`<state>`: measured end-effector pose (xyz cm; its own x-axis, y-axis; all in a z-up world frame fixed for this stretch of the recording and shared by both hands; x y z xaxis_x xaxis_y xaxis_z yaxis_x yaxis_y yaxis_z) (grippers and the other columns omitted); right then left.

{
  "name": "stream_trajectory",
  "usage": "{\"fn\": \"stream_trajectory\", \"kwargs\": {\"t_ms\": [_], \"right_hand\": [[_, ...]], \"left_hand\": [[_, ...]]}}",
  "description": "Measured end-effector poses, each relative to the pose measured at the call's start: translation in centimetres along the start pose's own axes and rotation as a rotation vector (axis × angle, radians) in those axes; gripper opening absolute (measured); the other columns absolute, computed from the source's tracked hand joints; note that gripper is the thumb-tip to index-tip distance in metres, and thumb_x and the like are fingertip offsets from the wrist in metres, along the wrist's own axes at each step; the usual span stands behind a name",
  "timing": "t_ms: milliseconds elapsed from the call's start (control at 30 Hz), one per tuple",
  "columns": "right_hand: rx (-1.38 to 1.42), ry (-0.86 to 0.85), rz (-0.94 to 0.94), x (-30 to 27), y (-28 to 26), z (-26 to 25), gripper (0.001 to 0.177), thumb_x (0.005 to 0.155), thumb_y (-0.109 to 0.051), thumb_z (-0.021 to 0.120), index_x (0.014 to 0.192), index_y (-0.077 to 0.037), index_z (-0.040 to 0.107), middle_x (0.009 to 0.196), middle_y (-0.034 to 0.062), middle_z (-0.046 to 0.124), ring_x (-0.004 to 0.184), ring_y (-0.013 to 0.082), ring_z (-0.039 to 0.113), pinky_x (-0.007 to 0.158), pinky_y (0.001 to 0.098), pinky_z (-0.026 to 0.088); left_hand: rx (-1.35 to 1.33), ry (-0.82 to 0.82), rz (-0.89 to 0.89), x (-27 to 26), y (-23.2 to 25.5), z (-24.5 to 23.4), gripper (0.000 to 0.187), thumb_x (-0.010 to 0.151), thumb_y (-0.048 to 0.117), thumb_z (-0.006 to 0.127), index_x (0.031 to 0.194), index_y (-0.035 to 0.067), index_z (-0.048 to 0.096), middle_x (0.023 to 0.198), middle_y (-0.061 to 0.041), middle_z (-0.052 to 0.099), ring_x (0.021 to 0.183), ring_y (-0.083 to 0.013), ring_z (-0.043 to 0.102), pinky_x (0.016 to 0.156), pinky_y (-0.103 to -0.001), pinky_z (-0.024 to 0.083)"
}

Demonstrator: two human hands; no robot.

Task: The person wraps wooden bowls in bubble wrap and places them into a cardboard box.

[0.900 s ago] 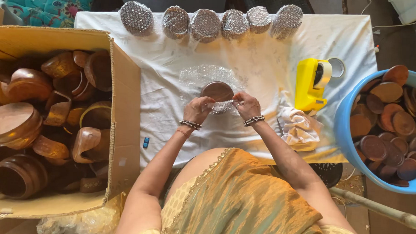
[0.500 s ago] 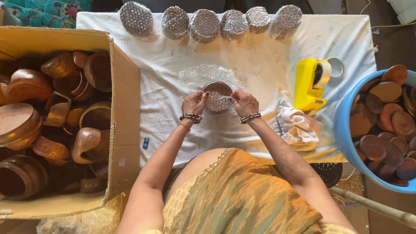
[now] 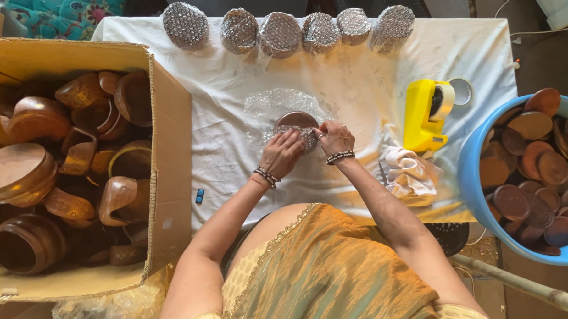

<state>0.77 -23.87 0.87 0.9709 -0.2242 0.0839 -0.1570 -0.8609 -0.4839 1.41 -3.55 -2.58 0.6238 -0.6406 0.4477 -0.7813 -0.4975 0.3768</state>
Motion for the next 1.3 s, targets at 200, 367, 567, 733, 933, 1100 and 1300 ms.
{"fn": "stream_trajectory", "kwargs": {"t_ms": [200,367,567,733,933,1100,1300], "right_hand": [[-0.166,0.369,-0.729,-2.0,-3.7,-2.0,0.017,0.085,-0.003,0.067,0.099,-0.011,0.072,0.112,0.0055,0.075,0.116,0.0256,0.071,0.100,0.0431,0.057],[-0.088,0.162,-0.762,-3.9,-3.8,0.1,0.031,0.090,-0.013,0.072,0.120,-0.006,0.071,0.129,0.0118,0.069,0.120,0.0284,0.066,0.103,0.0410,0.056],[-0.122,-0.042,-0.648,-3.5,-3.2,1.2,0.046,0.087,-0.015,0.069,0.133,-0.013,0.067,0.142,0.0108,0.062,0.123,0.0289,0.063,0.098,0.0397,0.055],[-0.226,-0.126,-0.638,-3.3,-3.5,1.3,0.049,0.089,-0.015,0.066,0.138,-0.020,0.064,0.149,0.0066,0.057,0.128,0.0272,0.058,0.102,0.0410,0.051],[-0.221,-0.170,-0.604,-3.2,-3.6,1.5,0.050,0.090,-0.016,0.063,0.140,-0.019,0.062,0.151,0.0060,0.054,0.129,0.0267,0.055,0.105,0.0421,0.049],[-0.260,-0.154,-0.619,-3.1,-3.7,1.6,0.049,0.091,-0.010,0.058,0.139,-0.018,0.063,0.150,0.0077,0.055,0.128,0.0253,0.056,0.105,0.0416,0.048],[-0.302,-0.088,-0.611,-3.4,-1.6,4.0,0.041,0.094,-0.010,0.061,0.134,-0.012,0.064,0.139,0.0084,0.061,0.130,0.0261,0.059,0.106,0.0420,0.050]], "left_hand": [[0.007,-0.049,-0.150,1.4,0.6,-2.0,0.040,0.087,0.027,0.072,0.125,0.015,0.070,0.139,-0.011,0.063,0.133,-0.0287,0.056,0.111,-0.049,0.039],[-0.249,-0.093,-0.364,1.3,-3.0,0.6,0.031,0.089,0.021,0.069,0.119,0.019,0.075,0.135,-0.003,0.070,0.128,-0.0229,0.063,0.111,-0.042,0.047],[-0.278,0.182,-0.580,2.0,-9.8,0.6,0.035,0.086,0.020,0.076,0.121,0.019,0.073,0.132,-0.006,0.072,0.122,-0.0247,0.067,0.106,-0.040,0.053],[0.141,0.367,-0.787,1.9,-15.8,0.8,0.081,0.064,0.026,0.091,0.135,0.009,0.057,0.130,-0.017,0.067,0.117,-0.0338,0.064,0.103,-0.047,0.049],[-0.573,0.111,-1.123,2.3,-16.4,3.0,0.102,0.066,0.022,0.091,0.147,0.004,0.033,0.108,-0.011,0.076,0.097,-0.0218,0.072,0.090,-0.034,0.056],[-0.415,0.078,-0.640,3.9,-9.0,1.5,0.008,0.088,0.029,0.076,0.091,0.022,0.081,0.092,0.001,0.080,0.079,-0.0195,0.076,0.066,-0.035,0.060],[-0.042,-0.037,-0.273,1.2,-3.5,1.3,0.018,0.100,0.021,0.062,0.112,0.020,0.076,0.116,-0.006,0.076,0.103,-0.0253,0.073,0.081,-0.038,0.058]]}}
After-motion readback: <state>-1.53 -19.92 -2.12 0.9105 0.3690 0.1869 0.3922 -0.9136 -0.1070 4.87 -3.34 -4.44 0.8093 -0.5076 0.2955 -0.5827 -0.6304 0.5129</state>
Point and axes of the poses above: each hand's wrist, its own x-axis towards the middle knuckle, its own z-axis out of the palm, y = z × x, the point moved 3 cm from there along x, towards the middle knuckle
